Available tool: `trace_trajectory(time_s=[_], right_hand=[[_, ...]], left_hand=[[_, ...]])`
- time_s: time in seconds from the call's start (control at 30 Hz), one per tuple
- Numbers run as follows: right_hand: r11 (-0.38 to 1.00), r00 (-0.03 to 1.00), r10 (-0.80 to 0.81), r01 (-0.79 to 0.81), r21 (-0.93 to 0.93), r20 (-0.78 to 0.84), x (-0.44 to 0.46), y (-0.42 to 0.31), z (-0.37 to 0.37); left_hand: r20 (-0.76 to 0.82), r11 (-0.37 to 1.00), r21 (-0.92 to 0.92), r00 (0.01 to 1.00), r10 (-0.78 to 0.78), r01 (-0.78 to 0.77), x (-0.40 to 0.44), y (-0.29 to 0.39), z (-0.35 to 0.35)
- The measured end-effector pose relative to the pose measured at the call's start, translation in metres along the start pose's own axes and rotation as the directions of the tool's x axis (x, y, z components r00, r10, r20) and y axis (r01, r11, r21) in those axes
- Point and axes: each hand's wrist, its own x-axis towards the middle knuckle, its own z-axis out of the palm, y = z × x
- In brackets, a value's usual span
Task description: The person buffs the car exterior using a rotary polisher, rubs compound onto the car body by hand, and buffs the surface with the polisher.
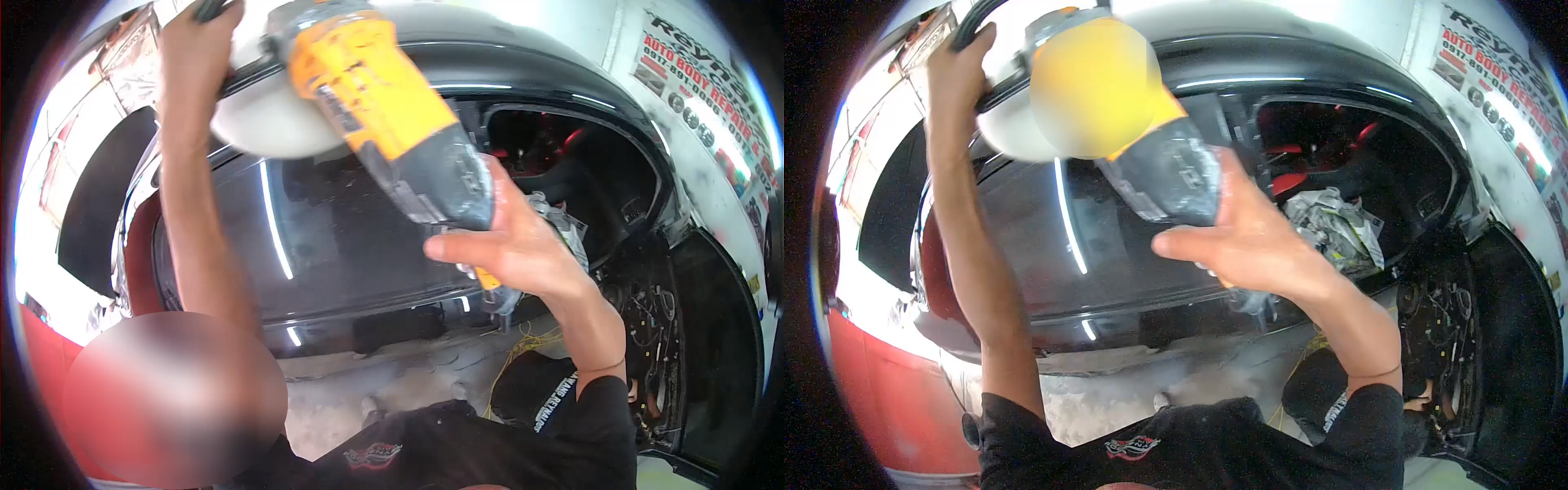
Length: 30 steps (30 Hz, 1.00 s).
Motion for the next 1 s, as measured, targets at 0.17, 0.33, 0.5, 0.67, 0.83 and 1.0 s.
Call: trace_trajectory(time_s=[0.17, 0.33, 0.5, 0.67, 0.83, 1.0], right_hand=[[0.986, 0.960, 0.086, -0.044, 0.158, -0.268, -0.052, 0.015, -0.094], [0.983, 0.868, 0.124, -0.044, 0.176, -0.480, -0.095, 0.039, -0.149], [0.991, 0.836, 0.106, -0.044, 0.127, -0.538, -0.114, 0.070, -0.156], [0.985, 0.898, 0.119, -0.055, 0.161, -0.423, -0.100, 0.073, -0.093], [0.992, 0.993, -0.100, 0.094, -0.087, -0.068, -0.061, 0.100, -0.005], [0.993, 0.991, 0.065, -0.054, -0.105, 0.113, -0.044, 0.082, 0.049]], left_hand=[[0.091, 0.931, -0.063, 0.927, 0.364, -0.359, 0.000, 0.094, 0.140], [0.107, 0.880, -0.142, 0.876, 0.470, -0.454, -0.043, 0.160, 0.251], [0.203, 0.900, -0.428, 0.962, 0.182, -0.080, -0.096, 0.186, 0.247], [0.167, 0.976, -0.218, 0.986, 0.011, 0.026, -0.104, 0.117, 0.151], [-0.185, 0.977, -0.163, 0.968, -0.167, 0.137, -0.124, 0.029, 0.023], [-0.227, 0.941, -0.334, 0.964, -0.137, 0.055, -0.133, -0.035, -0.043]])
